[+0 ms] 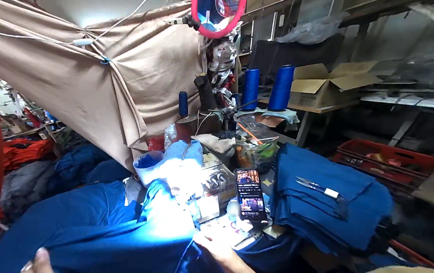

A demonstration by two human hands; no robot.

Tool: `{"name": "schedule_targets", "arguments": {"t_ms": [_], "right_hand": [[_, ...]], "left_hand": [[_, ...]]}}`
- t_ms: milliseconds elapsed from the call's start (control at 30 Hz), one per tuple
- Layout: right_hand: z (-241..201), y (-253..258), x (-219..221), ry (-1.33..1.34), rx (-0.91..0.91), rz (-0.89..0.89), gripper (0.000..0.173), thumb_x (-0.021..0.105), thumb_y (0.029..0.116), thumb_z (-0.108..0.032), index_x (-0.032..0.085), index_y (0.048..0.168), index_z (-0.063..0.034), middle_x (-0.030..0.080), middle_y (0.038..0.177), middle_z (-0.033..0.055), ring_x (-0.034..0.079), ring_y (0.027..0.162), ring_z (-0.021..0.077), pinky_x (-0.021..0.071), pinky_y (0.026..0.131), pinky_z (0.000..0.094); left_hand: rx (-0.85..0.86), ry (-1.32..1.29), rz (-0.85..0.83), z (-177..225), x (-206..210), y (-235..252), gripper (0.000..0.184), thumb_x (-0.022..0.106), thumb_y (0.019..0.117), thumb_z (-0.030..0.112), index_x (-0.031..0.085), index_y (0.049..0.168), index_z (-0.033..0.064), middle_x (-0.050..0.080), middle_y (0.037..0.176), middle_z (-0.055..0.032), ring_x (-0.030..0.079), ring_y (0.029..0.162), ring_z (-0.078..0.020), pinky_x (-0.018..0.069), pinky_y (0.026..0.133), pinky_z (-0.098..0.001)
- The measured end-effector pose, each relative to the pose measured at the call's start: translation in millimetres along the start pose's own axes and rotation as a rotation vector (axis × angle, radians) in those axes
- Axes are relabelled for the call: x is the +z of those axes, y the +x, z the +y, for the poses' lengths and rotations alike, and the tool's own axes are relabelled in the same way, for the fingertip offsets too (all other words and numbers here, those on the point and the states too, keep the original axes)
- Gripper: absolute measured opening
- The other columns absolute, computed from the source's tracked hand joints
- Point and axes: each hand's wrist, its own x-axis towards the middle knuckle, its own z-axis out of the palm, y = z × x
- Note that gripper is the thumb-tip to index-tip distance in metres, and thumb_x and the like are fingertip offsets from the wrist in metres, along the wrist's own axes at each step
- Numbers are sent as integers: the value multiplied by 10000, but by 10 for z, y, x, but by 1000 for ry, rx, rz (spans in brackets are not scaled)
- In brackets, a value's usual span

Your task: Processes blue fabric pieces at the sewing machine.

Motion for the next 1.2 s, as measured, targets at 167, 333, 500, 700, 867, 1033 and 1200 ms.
{"name": "schedule_targets", "arguments": {"t_ms": [167,333,500,700,867,1033,1200], "right_hand": [[-347,355,61,-260,73,33,356,615,1004,-291,701,1159,18,692,1140,172,640,1090,232,496,986,426],[-456,519,37,-337,70,9,378,639,992,-308,689,1217,-8,694,1175,163,636,1130,242,481,1019,437],[-485,494,72,-279,9,165,432,686,946,-291,657,1260,4,676,1232,161,621,1179,232,486,1044,407],[-561,587,88,-369,-14,254,331,657,954,-187,691,1207,24,700,1172,180,648,1136,253,496,1026,413],[-534,649,-41,-268,-74,295,232,642,955,-167,738,1079,5,730,995,109,682,964,156,545,915,347],[-531,647,-99,-5,-23,177,225,736,889,-112,701,1070,16,714,975,72,675,941,115,559,883,306],[-467,587,-22,39,90,82,431,788,865,-177,630,1217,16,690,1099,90,651,1034,123,539,937,306]], "left_hand": [[33,-59,-115,163,419,602,570,411,1107,313,630,1157,-210,646,1120,-407,642,1098,-503,459,1002,-611],[51,268,-530,317,740,656,798,593,1007,447,318,1569,-49,289,1612,-321,288,1470,-546,244,1133,-736],[479,-118,-583,920,1024,-94,363,672,960,210,700,1269,22,608,1400,-216,577,1311,-387,471,1085,-550],[458,-323,-865,1532,1306,-742,286,674,955,188,734,1147,-15,723,1089,-191,714,976,-265,579,920,-403],[543,-186,-872,1622,1565,-798,368,631,980,348,753,1194,76,720,1204,-144,664,1151,-308,491,1037,-503],[486,-230,-895,1565,1644,-773,361,630,960,389,767,1183,140,743,1062,-85,700,939,-232,567,873,-466],[452,-205,-950,1554,1610,-769,381,599,975,364,738,1234,122,733,1098,-106,697,952,-245,560,886,-481]]}}
